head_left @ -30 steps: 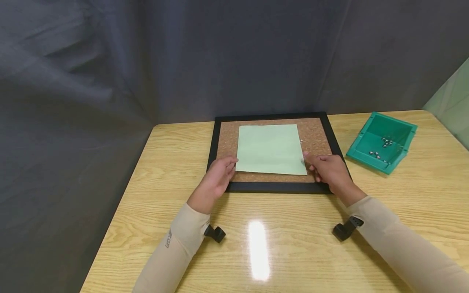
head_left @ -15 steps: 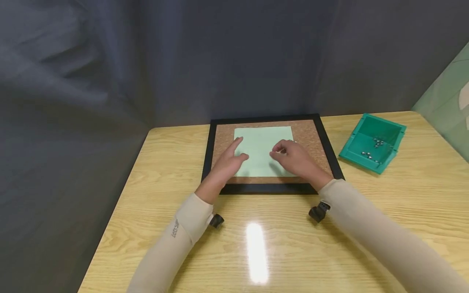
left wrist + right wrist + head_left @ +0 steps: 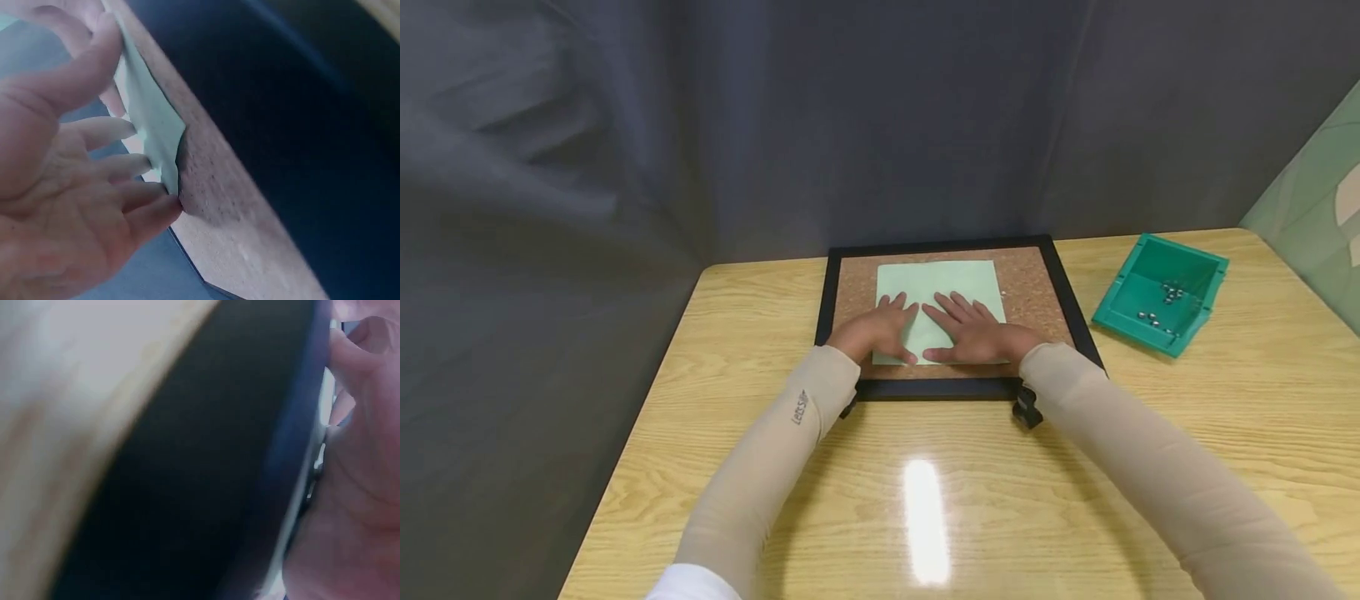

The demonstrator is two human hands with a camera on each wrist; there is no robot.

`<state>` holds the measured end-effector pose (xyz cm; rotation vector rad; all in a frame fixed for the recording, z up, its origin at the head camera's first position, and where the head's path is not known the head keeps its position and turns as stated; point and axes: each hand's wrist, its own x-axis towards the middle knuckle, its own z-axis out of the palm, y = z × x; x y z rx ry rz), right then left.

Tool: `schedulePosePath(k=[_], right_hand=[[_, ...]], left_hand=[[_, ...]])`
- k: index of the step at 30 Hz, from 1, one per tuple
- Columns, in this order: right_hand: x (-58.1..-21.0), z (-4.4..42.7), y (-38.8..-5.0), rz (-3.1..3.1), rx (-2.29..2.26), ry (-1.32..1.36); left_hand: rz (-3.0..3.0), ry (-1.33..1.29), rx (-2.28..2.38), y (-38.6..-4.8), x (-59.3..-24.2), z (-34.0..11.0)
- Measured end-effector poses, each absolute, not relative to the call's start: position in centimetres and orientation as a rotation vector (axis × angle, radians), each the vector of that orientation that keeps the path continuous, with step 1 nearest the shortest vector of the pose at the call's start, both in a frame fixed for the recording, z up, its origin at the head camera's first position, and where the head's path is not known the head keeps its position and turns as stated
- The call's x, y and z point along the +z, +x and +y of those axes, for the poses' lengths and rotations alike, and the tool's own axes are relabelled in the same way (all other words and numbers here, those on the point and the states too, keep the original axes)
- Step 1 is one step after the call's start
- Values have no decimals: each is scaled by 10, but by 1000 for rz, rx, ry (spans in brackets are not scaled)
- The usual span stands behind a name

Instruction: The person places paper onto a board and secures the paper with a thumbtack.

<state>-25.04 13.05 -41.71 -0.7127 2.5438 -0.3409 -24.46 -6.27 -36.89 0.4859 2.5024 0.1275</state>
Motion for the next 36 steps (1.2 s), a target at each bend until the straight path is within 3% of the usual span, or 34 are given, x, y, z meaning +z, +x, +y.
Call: schedulePosePath(k=[19, 27, 36], right_hand=[[-390, 100, -274, 2509, -313, -568], [-421, 122, -302, 2582, -317, -540], [-423, 164, -310, 2679, -340, -400]], left_hand=[[2492, 386, -81, -251, -360, -60], [2501, 438, -104, -246, -362, -49], [2518, 470, -80, -253, -353, -55]])
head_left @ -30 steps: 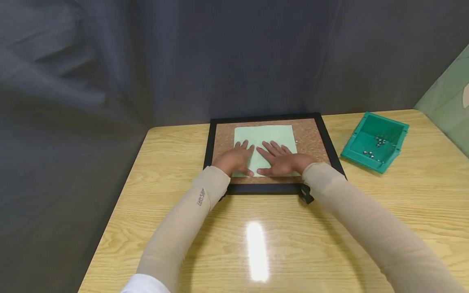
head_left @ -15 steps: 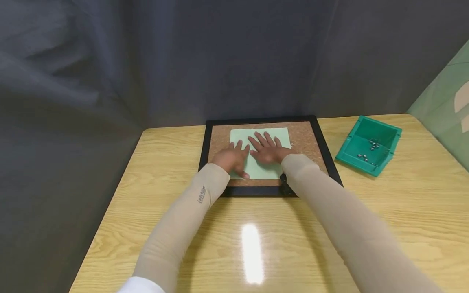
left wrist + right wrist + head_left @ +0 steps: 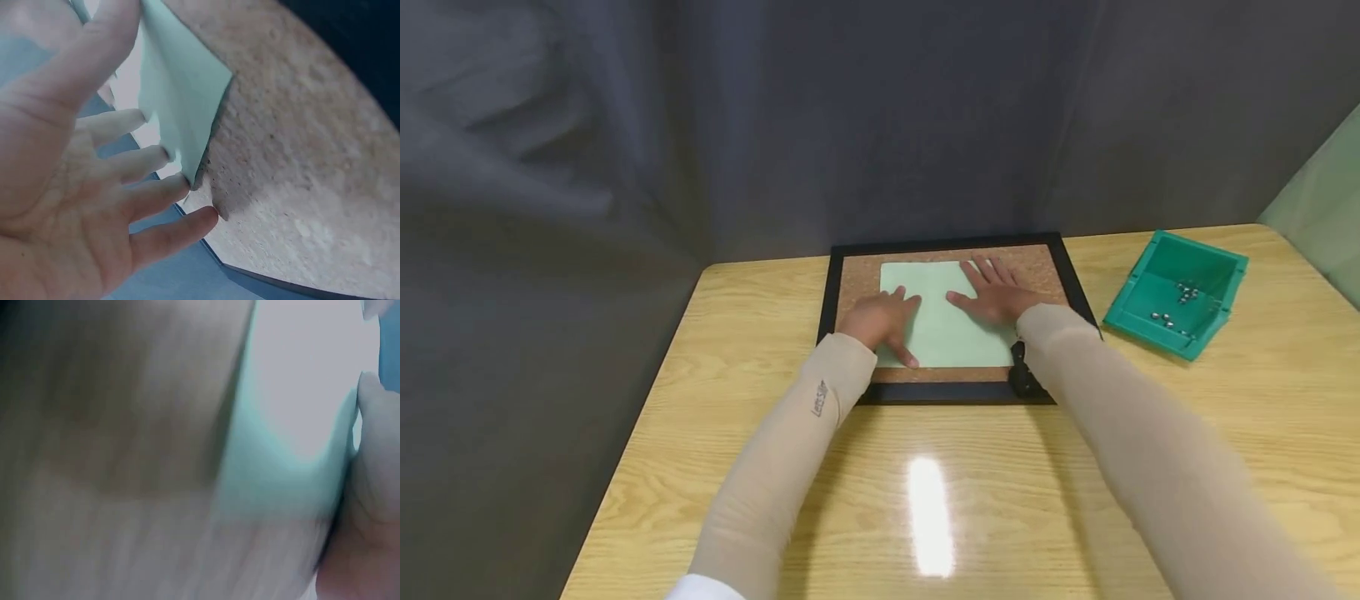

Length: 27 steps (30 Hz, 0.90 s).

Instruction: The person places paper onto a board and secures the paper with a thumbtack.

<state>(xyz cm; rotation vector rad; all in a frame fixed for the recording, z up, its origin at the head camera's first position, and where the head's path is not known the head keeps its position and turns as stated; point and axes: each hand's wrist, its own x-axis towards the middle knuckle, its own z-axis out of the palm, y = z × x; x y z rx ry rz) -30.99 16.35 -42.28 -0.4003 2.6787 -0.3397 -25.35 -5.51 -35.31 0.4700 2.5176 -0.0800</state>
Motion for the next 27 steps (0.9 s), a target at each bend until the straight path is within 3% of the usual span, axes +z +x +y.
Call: schedulePosePath(k=[12, 27], right_hand=[[-426, 195, -302, 2648, -290, -442], [-414, 196, -299, 2594, -297, -441]], left_hand=[[2561, 537, -103, -274, -355, -51], [2411, 620, -63, -290, -357, -98]])
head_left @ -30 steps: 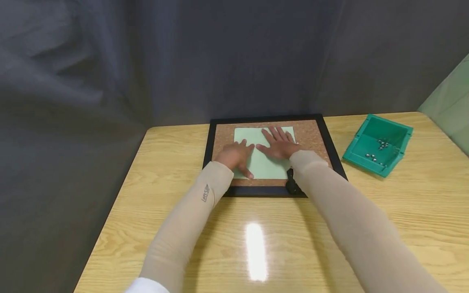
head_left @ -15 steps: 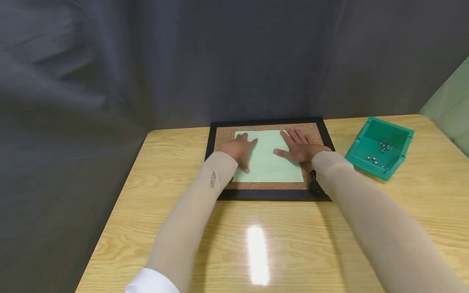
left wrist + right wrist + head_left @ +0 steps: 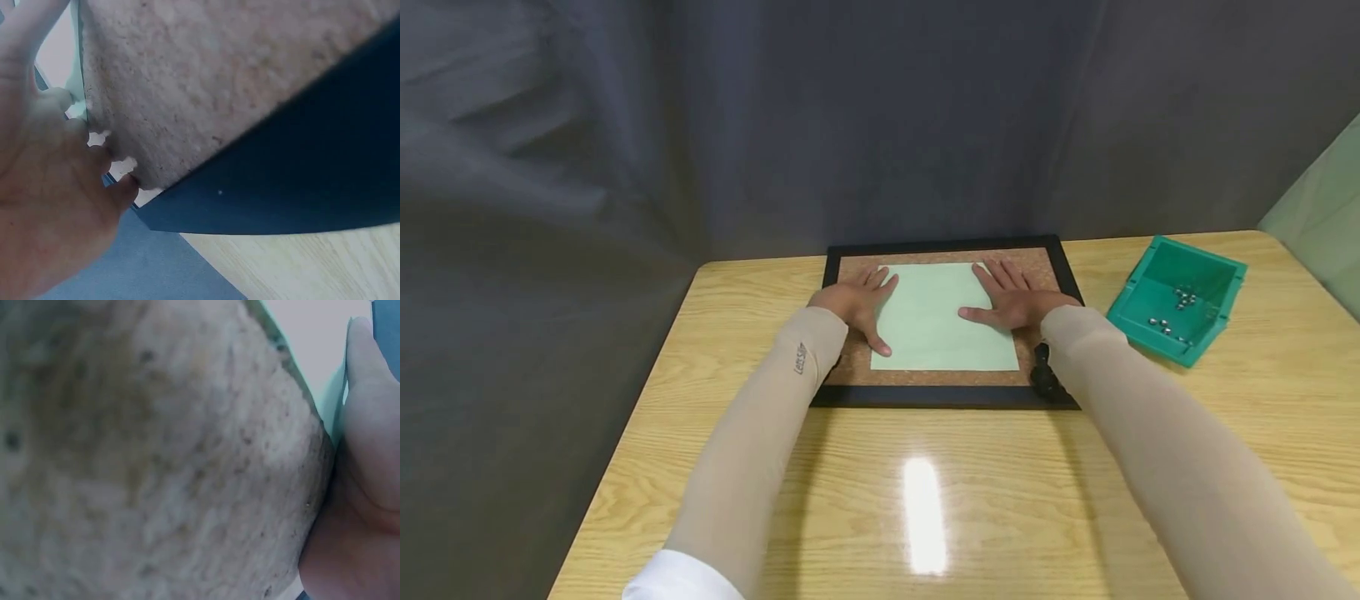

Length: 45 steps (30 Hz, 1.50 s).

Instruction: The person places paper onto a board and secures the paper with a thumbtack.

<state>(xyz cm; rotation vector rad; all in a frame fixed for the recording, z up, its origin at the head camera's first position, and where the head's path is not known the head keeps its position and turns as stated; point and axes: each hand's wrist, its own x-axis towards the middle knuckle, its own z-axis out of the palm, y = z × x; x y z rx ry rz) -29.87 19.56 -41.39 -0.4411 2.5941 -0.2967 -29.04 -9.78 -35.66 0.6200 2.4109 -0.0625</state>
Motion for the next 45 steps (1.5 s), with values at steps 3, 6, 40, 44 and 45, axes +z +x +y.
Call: schedulePosePath(k=[3, 6, 40, 44, 45], right_hand=[[-415, 196, -296, 2581, -302, -431], [-416, 196, -293, 2575, -301, -424], [-345, 169, -181, 2320, -244, -713], [-347, 173, -149, 2412, -175, -794], [-349, 174, -143, 2458, -138, -815]], left_hand=[[2424, 592, -70, -288, -356, -96], [2454, 534, -50, -284, -353, -91], [2500, 360, -51, -270, -346, -74], [2521, 386, -60, -267, -343, -71], [2533, 399, -60, -266, -343, -71]])
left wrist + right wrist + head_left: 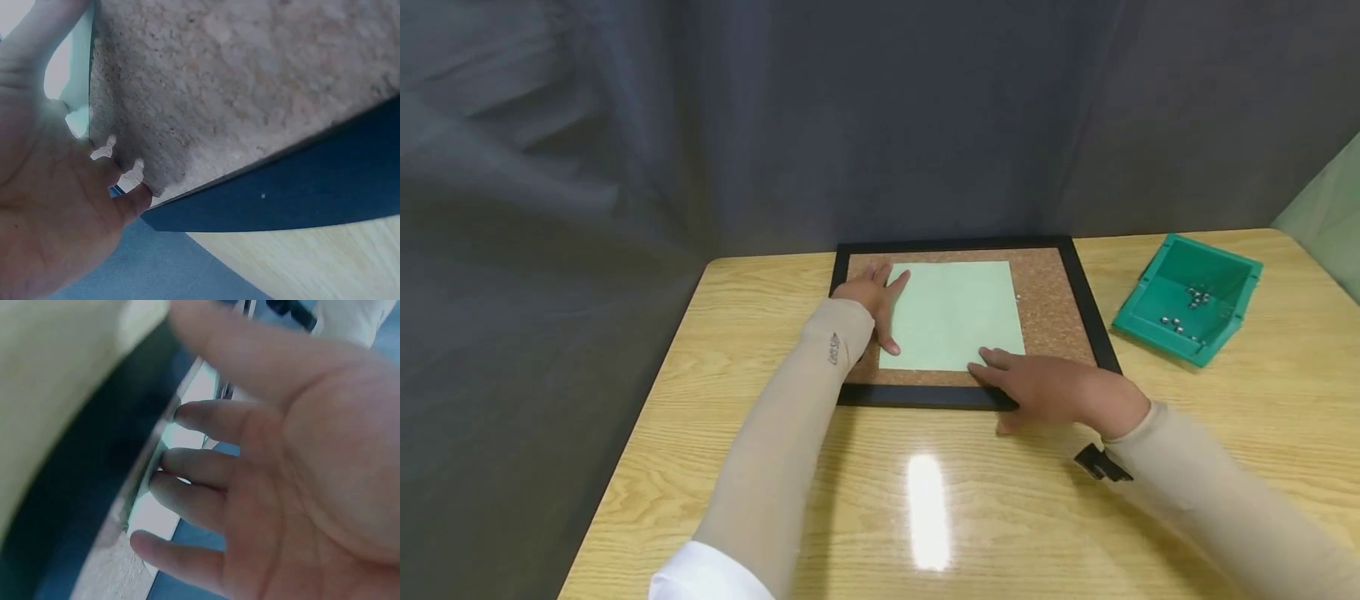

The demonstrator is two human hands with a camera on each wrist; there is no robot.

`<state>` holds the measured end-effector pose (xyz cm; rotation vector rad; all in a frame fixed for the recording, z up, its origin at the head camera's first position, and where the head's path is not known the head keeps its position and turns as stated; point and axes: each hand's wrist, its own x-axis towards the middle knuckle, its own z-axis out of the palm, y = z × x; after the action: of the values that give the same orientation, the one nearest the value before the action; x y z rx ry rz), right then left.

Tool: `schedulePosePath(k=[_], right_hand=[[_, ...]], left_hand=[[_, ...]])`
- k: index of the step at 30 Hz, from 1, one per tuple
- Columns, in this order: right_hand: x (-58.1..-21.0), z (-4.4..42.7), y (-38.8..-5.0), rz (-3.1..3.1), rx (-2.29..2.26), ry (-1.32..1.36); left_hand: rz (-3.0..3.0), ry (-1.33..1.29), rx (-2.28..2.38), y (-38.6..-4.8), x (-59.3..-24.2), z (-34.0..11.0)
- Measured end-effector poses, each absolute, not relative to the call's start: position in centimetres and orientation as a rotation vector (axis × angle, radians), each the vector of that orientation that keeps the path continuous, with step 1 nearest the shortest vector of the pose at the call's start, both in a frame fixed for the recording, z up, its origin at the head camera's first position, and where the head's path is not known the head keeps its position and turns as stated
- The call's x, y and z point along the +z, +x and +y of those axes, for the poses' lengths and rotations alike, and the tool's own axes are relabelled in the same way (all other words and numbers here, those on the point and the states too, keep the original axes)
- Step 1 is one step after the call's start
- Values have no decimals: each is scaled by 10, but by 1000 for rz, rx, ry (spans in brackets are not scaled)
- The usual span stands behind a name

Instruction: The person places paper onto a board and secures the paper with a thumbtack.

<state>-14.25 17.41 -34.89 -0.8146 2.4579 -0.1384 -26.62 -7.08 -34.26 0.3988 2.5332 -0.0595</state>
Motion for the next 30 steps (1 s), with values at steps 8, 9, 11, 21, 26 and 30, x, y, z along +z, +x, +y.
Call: schedulePosePath(k=[8, 9, 11, 21, 26, 30], right_hand=[[-362, 162, -123, 2778, 175, -886], [-363, 160, -123, 2796, 197, -884], [-364, 156, -125, 2827, 243, -889], [-367, 144, -128, 2844, 255, -844], [-365, 153, -128, 2851, 150, -787], [-366, 158, -129, 2846, 141, -796]], left_hand=[[2579, 475, -75, -270, -351, -66], [2593, 503, -93, -270, -353, -64], [2624, 584, -172, -269, -358, -61], [2873, 941, -173, -191, -379, -66], [2782, 1071, -85, -170, -386, -76], [2740, 1074, -58, -165, -386, -79]])
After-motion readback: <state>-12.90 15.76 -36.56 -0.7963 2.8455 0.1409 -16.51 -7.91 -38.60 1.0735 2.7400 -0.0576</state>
